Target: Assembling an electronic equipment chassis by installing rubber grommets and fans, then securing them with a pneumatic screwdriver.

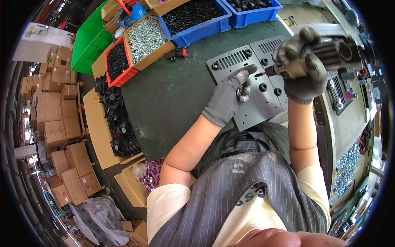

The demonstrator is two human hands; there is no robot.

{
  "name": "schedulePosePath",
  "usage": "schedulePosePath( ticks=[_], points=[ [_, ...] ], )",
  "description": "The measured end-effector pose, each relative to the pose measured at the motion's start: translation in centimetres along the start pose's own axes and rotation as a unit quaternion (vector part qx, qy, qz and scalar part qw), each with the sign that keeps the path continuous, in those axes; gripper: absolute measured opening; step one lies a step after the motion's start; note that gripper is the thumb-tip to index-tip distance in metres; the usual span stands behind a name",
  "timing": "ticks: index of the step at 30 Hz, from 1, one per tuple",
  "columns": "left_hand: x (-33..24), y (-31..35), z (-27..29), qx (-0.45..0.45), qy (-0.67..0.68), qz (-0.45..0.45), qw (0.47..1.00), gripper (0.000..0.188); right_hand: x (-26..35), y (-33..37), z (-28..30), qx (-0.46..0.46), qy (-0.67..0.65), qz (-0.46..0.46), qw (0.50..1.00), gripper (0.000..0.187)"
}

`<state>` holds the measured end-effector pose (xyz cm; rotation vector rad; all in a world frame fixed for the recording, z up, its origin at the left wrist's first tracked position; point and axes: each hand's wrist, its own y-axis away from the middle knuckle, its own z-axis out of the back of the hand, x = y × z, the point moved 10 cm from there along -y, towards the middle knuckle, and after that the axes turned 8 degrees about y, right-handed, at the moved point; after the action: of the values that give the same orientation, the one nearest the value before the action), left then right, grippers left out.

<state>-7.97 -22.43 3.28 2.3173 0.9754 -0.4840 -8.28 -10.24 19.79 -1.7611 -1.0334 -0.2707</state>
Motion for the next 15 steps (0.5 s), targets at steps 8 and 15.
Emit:
schedulePosePath(
  ticks=[8,15],
  points=[
    [3.2,0.9,-3.8,0.157,0.137,0.081,0.975,0.035,3.1,2.4,1.1,0.009,-0.030,0.033,0.999,0.051],
    [4.9,0.8,-4.4,0.114,0.127,0.111,0.979,0.030,4.5,3.1,1.7,0.025,-0.030,0.042,0.998,0.048]
  ],
)
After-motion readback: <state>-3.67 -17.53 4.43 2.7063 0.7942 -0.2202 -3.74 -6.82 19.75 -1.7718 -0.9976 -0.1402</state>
